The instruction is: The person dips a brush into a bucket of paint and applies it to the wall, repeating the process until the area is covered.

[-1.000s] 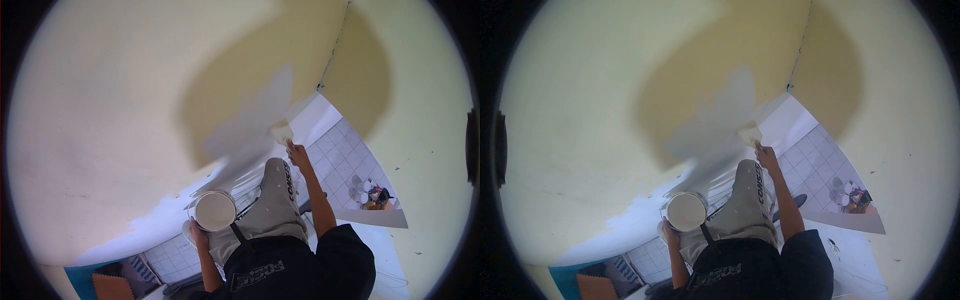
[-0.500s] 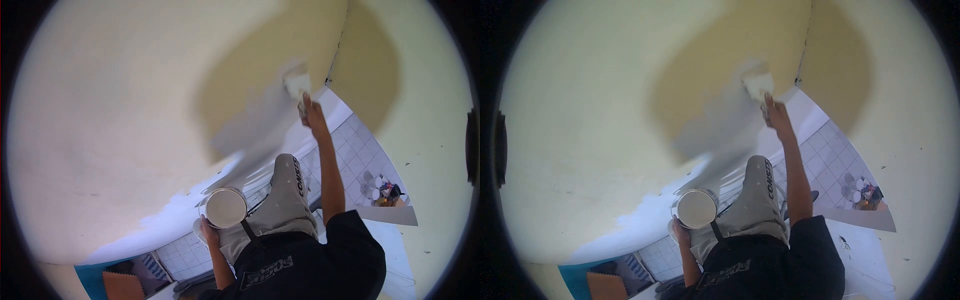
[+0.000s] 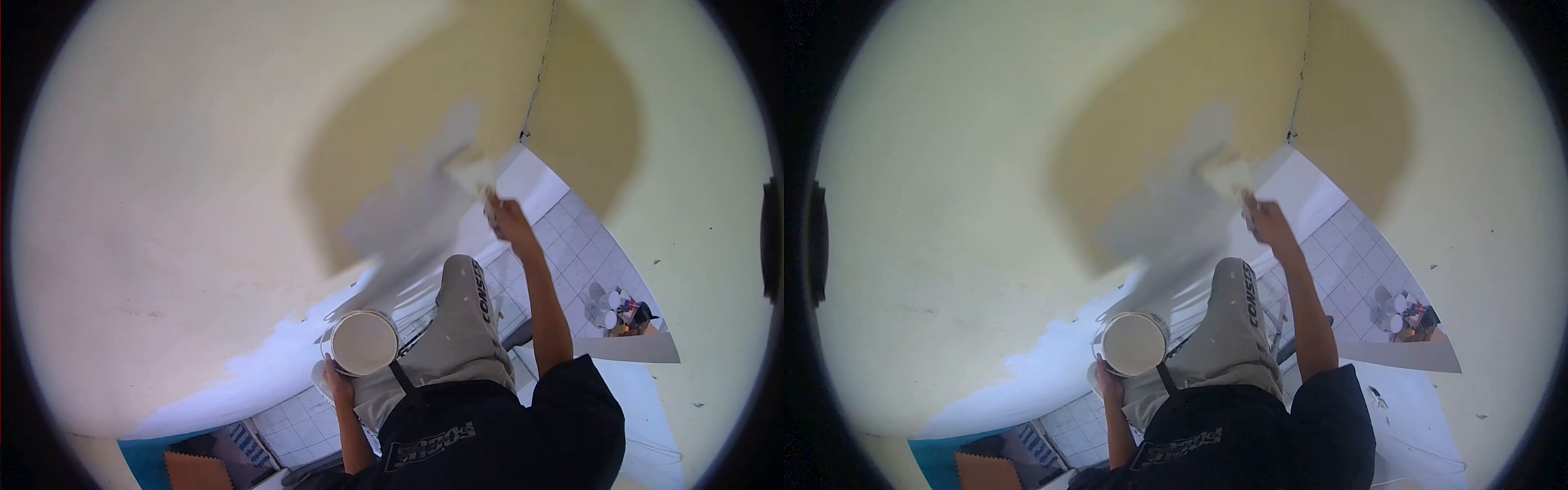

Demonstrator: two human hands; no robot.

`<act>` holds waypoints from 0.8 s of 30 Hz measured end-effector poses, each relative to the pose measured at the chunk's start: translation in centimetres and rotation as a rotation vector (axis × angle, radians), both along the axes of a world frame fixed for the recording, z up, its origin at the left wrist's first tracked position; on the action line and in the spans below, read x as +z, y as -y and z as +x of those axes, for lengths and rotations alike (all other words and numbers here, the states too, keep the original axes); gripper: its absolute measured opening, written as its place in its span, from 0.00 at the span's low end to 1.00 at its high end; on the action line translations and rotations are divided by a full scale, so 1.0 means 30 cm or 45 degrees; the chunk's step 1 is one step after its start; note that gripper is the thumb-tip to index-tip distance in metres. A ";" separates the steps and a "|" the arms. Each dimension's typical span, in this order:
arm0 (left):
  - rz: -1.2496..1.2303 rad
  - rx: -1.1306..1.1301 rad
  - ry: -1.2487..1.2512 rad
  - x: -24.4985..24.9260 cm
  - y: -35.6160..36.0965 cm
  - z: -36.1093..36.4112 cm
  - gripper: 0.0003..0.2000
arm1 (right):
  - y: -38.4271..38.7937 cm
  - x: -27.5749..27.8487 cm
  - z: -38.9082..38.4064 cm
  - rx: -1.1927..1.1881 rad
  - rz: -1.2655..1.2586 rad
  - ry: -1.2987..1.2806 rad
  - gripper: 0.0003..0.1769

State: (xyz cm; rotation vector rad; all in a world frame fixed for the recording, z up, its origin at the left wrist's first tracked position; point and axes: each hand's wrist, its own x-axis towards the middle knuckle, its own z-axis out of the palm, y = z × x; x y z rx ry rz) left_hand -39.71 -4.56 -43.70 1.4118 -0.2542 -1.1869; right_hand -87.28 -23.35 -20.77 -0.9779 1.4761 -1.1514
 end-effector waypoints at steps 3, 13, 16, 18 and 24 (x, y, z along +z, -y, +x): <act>0.056 0.102 0.024 0.006 0.005 -0.013 0.16 | 0.030 0.275 0.037 0.064 -0.245 0.123 0.27; 0.021 0.003 0.027 -0.012 -0.018 0.010 0.17 | 0.081 -0.297 0.234 -0.019 -0.037 0.340 0.30; 0.049 0.009 0.048 0.004 -0.006 -0.001 0.17 | -0.001 -0.411 0.201 -0.021 0.264 0.233 0.30; 0.019 -0.034 0.015 -0.008 0.001 0.011 0.17 | -0.041 -0.433 0.169 -0.048 0.357 0.088 0.30; 0.020 -0.056 -0.008 -0.029 -0.008 0.025 0.17 | -0.057 -0.137 0.066 0.089 0.182 0.077 0.29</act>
